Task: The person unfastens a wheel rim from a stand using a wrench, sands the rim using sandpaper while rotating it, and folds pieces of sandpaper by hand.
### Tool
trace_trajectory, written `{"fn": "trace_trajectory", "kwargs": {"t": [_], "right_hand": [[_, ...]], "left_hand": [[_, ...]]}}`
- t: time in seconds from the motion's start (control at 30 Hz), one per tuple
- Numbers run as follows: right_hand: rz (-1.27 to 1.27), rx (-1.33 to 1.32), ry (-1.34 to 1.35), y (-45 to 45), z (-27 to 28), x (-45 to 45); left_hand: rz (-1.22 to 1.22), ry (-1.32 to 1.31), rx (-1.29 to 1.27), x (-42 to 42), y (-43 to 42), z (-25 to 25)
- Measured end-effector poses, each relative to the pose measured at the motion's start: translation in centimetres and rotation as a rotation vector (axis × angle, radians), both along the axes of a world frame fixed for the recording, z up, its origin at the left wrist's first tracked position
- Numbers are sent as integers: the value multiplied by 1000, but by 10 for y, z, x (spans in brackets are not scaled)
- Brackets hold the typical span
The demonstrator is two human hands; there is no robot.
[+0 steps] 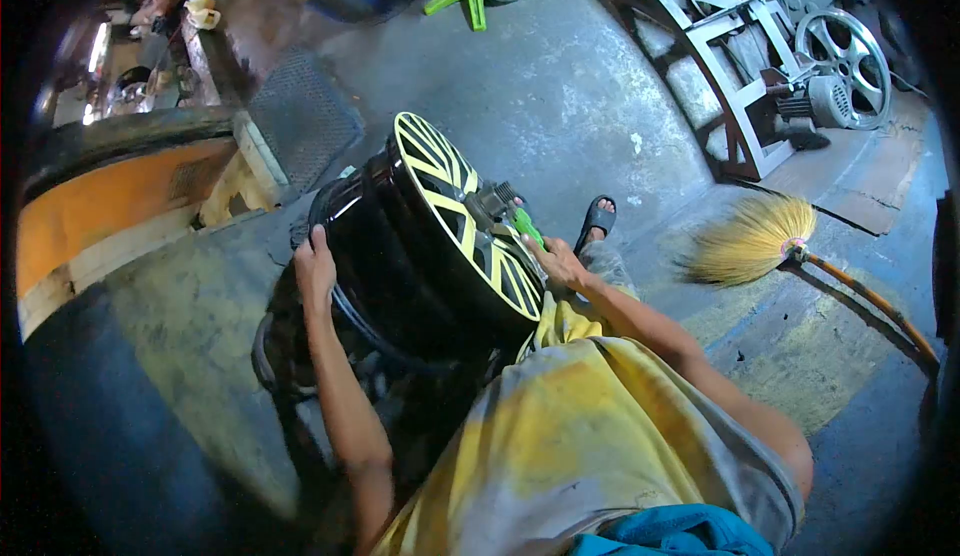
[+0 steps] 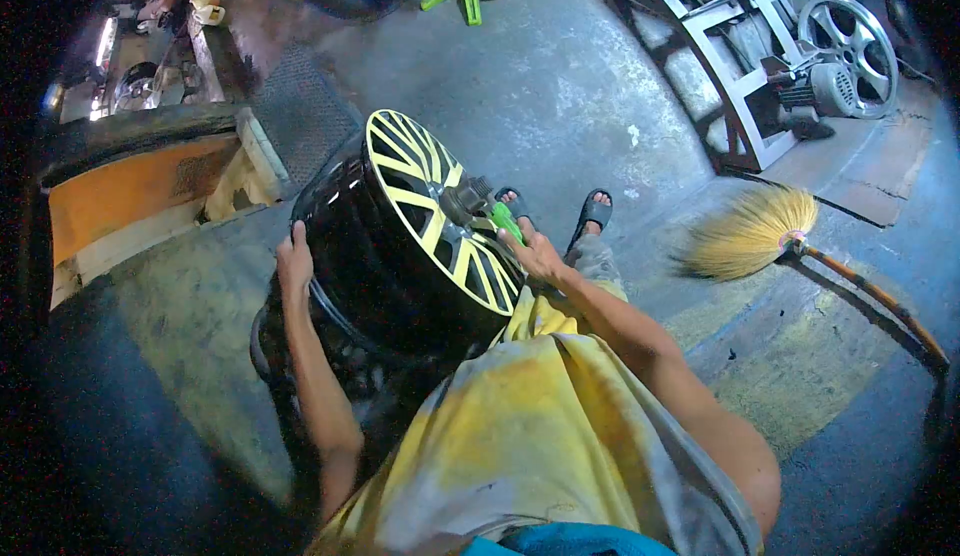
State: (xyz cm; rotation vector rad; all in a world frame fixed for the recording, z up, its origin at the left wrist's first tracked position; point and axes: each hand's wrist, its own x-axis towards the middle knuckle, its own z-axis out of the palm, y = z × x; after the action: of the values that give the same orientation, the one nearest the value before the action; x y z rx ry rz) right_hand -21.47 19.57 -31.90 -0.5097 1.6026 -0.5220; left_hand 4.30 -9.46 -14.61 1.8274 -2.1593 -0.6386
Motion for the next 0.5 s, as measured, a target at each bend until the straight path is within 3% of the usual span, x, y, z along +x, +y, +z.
{"fn": "trace_trajectory", "kwargs": {"t": [0.07, 0.2, 0.3, 0.4, 0.5], "right_hand": [[-99, -110, -6, -3, 9, 6], [-281, -192, -71, 0, 15, 13], [-267, -214, -76, -2, 32, 12], [-186, -18, -46, -9, 40, 2], [-170, -55, 29, 0, 9, 8]], "left_hand": [[4, -128, 140, 1, -13, 1], [32, -119, 79, 3, -7, -5], [1, -59, -68, 14, 10, -11], [169, 13, 5, 16, 59, -2], [217, 168, -206, 17, 137, -8]]}}
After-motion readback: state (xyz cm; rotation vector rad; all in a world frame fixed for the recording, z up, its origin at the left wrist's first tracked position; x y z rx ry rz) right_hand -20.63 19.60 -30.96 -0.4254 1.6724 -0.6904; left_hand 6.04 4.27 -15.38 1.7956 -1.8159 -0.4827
